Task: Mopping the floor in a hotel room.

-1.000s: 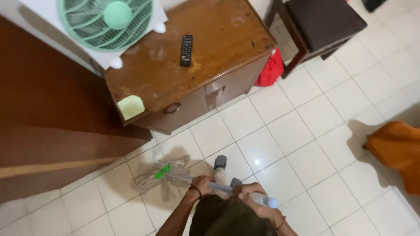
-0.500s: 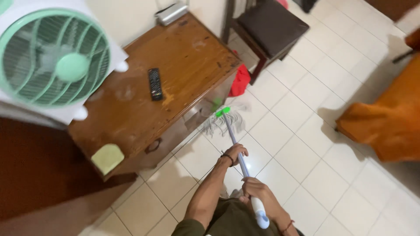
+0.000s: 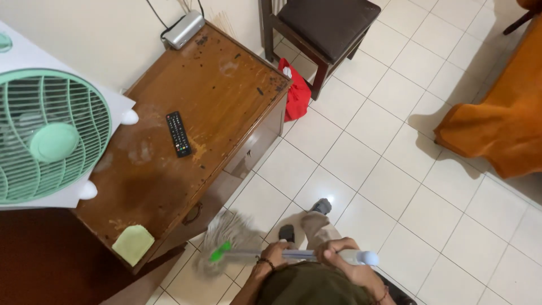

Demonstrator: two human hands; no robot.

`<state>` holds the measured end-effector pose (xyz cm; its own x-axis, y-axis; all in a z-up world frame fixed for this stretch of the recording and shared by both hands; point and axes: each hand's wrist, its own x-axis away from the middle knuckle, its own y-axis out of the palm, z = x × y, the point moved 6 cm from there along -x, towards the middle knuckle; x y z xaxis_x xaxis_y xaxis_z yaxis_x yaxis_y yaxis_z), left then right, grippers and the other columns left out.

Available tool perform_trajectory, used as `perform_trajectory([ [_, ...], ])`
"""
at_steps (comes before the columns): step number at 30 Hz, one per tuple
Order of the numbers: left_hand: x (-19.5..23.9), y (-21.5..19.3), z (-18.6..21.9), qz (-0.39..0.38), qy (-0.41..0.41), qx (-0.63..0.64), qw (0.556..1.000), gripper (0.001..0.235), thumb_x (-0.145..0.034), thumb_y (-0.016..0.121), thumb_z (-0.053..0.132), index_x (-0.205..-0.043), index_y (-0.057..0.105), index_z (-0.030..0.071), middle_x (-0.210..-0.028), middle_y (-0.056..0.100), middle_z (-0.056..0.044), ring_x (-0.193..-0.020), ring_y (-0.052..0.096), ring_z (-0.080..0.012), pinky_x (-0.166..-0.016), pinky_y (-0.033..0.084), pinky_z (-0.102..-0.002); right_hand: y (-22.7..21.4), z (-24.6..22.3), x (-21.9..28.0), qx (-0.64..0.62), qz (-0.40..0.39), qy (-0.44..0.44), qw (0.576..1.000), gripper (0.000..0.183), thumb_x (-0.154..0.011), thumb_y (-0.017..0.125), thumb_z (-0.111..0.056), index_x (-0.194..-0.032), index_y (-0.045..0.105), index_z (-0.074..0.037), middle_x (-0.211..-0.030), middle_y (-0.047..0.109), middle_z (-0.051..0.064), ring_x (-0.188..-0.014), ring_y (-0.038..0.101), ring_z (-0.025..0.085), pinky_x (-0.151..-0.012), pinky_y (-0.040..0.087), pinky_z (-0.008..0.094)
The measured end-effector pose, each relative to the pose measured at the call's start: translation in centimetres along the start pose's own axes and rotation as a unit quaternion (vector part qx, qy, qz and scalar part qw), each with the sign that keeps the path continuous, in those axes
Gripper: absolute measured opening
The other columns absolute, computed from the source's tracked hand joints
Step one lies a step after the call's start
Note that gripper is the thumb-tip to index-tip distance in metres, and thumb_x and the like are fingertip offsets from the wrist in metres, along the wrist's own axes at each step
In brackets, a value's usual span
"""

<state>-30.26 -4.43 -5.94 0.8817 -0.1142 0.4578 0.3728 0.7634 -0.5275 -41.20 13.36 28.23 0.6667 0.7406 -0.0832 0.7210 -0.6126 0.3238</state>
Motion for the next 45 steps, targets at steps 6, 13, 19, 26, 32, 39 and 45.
perform_trajectory([
  [6,-2.7,-3.6,7.8,-0.078,-0.013,-0.060,0.995,0.027,-0.081,0.073,0.020,-0.107,0.072,0.023,-0.105,0.074,-0.006,-0.102,0.069,-0.0309,-0.087,0.055,-0.045,-6.8,5.8,3.6,0.107,0.118,0.253,0.954,0.043,-0.095,0.065,-0.016,-0.058,0.048,-0.002,-0.054,0.047,0.008,-0.054,0.042,0.024,-0.056,0.038,0.044],
  [13,-15.2,-6.5,22.3,-0.007,0.183,-0.036,0.982,0.027,-0.078,0.073,0.018,-0.105,0.073,0.021,-0.097,0.073,-0.002,-0.097,0.068,-0.0283,-0.083,0.056,-0.045,-7.9,-8.9,-0.8,0.140,0.117,-0.099,0.978,0.049,-0.101,0.065,-0.019,-0.059,0.043,-0.006,-0.055,0.051,0.006,-0.051,0.054,0.024,-0.060,0.051,0.040],
  [19,-24.8,-8.5,24.2,0.116,0.243,0.027,0.963,0.012,-0.094,0.067,0.011,-0.096,0.076,0.019,-0.087,0.069,-0.008,-0.093,0.066,-0.0290,-0.087,0.055,-0.040,-8.6,-8.3,-5.8,0.320,0.062,-0.114,0.939,0.041,-0.088,0.073,-0.016,-0.062,0.045,-0.004,-0.058,0.049,0.010,-0.058,0.052,0.027,-0.065,0.048,0.041],
  [26,-19.2,-8.1,24.6,0.031,0.223,0.035,0.974,0.020,-0.082,0.071,0.009,-0.100,0.075,0.015,-0.095,0.073,-0.010,-0.097,0.067,-0.0326,-0.094,0.053,-0.043,-11.8,-10.8,-4.9,0.208,0.052,-0.141,0.967,0.044,-0.089,0.072,-0.016,-0.060,0.040,-0.007,-0.055,0.047,0.008,-0.056,0.052,0.023,-0.053,0.043,0.038],
  [32,-14.4,-3.4,11.5,-0.047,0.062,-0.018,0.997,0.020,-0.078,0.080,0.024,-0.098,0.077,0.018,-0.106,0.076,-0.010,-0.103,0.071,-0.0303,-0.092,0.056,-0.041,-13.3,-4.9,-4.9,0.003,0.000,-0.091,0.996,0.046,-0.100,0.067,-0.017,-0.064,0.039,-0.006,-0.061,0.051,0.009,-0.064,0.057,0.023,-0.062,0.049,0.039],
  [39,-12.7,-1.1,5.7,-0.088,-0.020,-0.041,0.995,0.024,-0.081,0.077,0.022,-0.105,0.080,0.020,-0.105,0.075,-0.010,-0.099,0.070,-0.0312,-0.091,0.056,-0.043,-14.7,1.2,-2.2,-0.042,0.068,0.108,0.991,0.042,-0.099,0.061,-0.015,-0.062,0.047,-0.001,-0.063,0.055,0.013,-0.063,0.055,0.023,-0.061,0.048,0.040],
  [45,-17.6,-6.3,22.8,-0.023,0.181,-0.125,0.975,0.032,-0.063,0.084,0.019,-0.094,0.081,0.015,-0.106,0.073,-0.015,-0.100,0.064,-0.0413,-0.083,0.052,-0.055,-13.0,-13.3,-2.6,0.138,0.011,-0.158,0.978,0.043,-0.101,0.063,-0.014,-0.064,0.045,-0.004,-0.061,0.051,0.009,-0.063,0.059,0.025,-0.064,0.048,0.039],
])
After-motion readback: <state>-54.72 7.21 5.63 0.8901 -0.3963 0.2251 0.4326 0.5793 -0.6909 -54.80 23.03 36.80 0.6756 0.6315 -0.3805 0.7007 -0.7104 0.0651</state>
